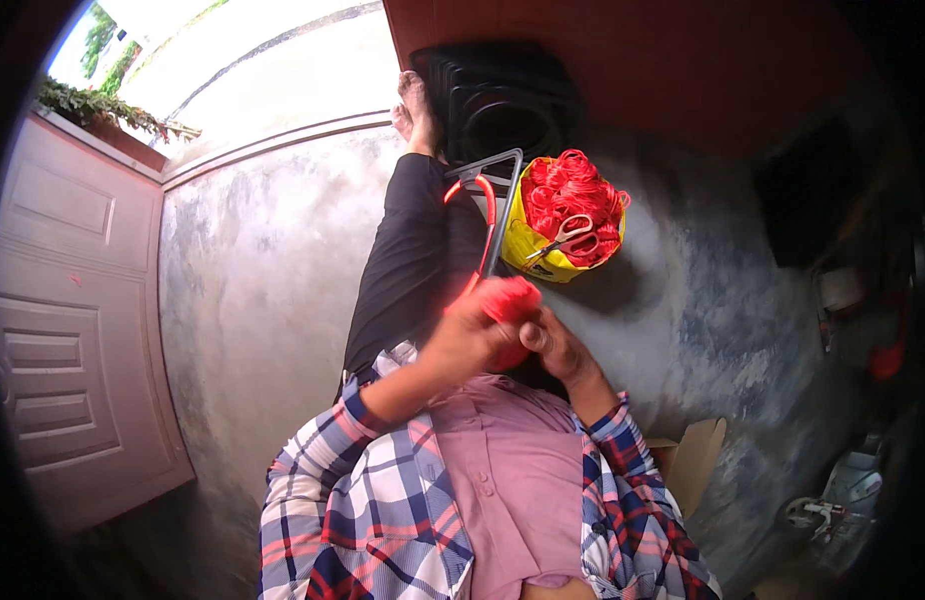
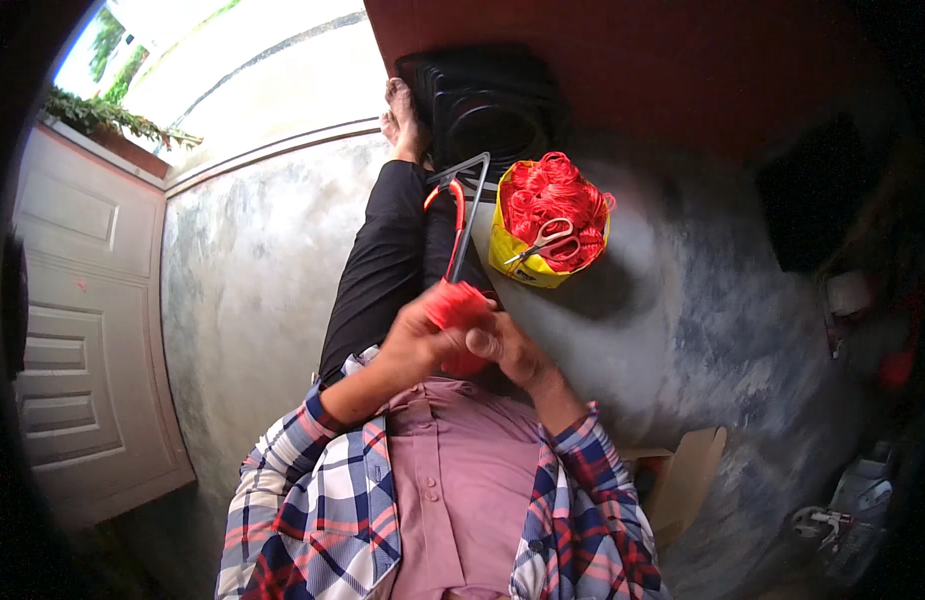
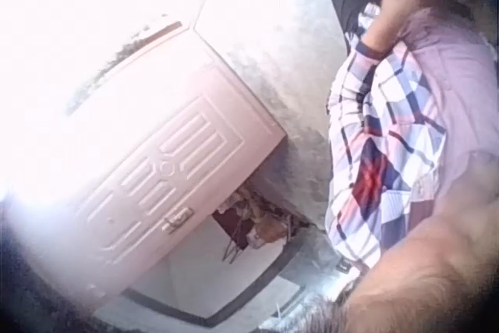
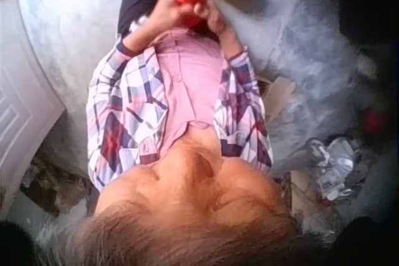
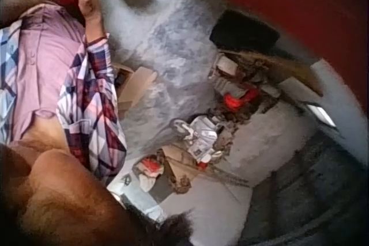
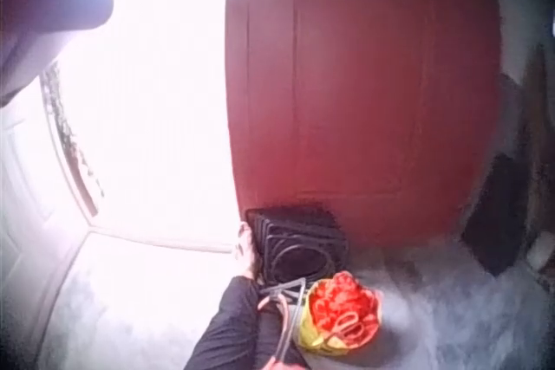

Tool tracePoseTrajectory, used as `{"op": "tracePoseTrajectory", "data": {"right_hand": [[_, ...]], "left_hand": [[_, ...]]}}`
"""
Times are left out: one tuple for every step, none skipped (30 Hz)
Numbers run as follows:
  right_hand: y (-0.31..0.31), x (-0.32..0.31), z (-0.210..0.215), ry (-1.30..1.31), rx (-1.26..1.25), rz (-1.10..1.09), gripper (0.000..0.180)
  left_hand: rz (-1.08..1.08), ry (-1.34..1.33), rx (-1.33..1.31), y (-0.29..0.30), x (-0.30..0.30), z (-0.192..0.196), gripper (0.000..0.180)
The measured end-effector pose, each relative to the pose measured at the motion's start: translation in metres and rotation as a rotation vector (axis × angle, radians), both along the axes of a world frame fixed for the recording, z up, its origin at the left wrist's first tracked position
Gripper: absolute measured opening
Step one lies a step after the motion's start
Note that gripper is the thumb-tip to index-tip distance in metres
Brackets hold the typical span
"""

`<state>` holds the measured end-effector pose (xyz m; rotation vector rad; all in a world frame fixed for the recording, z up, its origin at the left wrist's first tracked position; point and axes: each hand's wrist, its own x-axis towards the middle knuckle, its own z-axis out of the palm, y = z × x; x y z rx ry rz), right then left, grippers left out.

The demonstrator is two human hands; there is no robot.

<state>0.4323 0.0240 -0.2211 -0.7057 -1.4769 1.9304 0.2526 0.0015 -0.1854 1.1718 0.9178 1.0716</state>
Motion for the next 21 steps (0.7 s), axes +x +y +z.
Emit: {"op": "tracePoseTrajectory", "data": {"right_hand": [[0.006,0.003,-0.009,-0.038,-0.055,-0.08,0.074],[0.013,0.004,-0.014,-0.076,-0.111,-0.149,0.074],[0.029,0.011,-0.011,0.13,-0.428,-0.092,0.067],[0.043,0.014,-0.006,0.301,-0.375,-0.055,0.054],[0.057,0.021,-0.016,0.357,-0.427,-0.119,0.047],[0.067,0.024,-0.025,0.413,-0.481,-0.182,0.04],[0.072,0.025,-0.035,0.296,-0.449,-0.282,0.027],[0.078,0.024,-0.039,0.091,-0.396,-0.24,0.022],[0.075,0.013,-0.041,-0.156,-0.169,-0.21,0.022],[0.072,0.0,-0.046,-0.399,0.06,-0.176,0.023],[0.07,-0.005,-0.05,-0.462,0.026,-0.032,0.028],[0.066,-0.009,-0.051,-0.575,0.157,0.073,0.031],[0.06,-0.013,-0.054,-0.491,0.153,0.059,0.034],[0.055,-0.017,-0.054,-0.406,0.151,0.049,0.038],[0.054,-0.018,-0.053,-0.405,0.146,0.053,0.038],[0.055,-0.016,-0.051,-0.445,0.302,0.08,0.041],[0.057,-0.015,-0.048,-0.486,0.461,0.106,0.045],[0.056,-0.014,-0.046,-0.487,0.461,0.109,0.045],[0.055,-0.014,-0.044,-0.477,0.43,0.089,0.048],[0.054,-0.013,-0.043,-0.469,0.397,0.068,0.05],[0.053,-0.012,-0.042,-0.471,0.398,0.069,0.05]], "left_hand": [[0.021,-0.112,-0.12,0.009,-0.011,0.007,0.026],[0.138,-0.368,-0.121,0.016,-0.018,0.012,0.024],[0.24,-0.389,-0.204,0.023,-0.03,0.016,0.031],[0.275,-0.239,-0.097,0.029,-0.044,0.02,0.032],[0.366,0.3,0.316,0.039,-0.056,0.017,0.031],[0.345,0.574,0.48,0.044,-0.066,0.012,0.027],[0.179,0.832,0.562,0.043,-0.076,0.009,0.027],[0.013,1.09,0.631,0.041,-0.082,0.01,0.028],[-0.167,1.251,0.551,0.038,-0.078,0.006,0.029],[-0.352,1.403,0.461,0.033,-0.072,-0.004,0.03],[-0.386,1.438,0.39,0.028,-0.069,-0.025,0.04],[-0.384,1.404,0.27,0.026,-0.057,-0.016,0.042],[-0.336,1.34,0.267,0.029,-0.053,-0.019,0.04],[-0.283,1.275,0.259,0.029,-0.051,-0.025,0.037],[-0.284,1.276,0.253,0.032,-0.05,-0.031,0.037],[-0.229,1.296,0.216,0.036,-0.049,-0.039,0.033],[-0.172,1.313,0.182,0.04,-0.046,-0.04,0.03],[-0.171,1.312,0.181,0.04,-0.041,-0.042,0.03],[-0.164,1.338,0.184,0.037,-0.035,-0.043,0.03],[-0.16,1.364,0.189,0.035,-0.029,-0.042,0.03],[-0.152,1.29,0.171,0.033,-0.026,-0.038,0.035]]}}
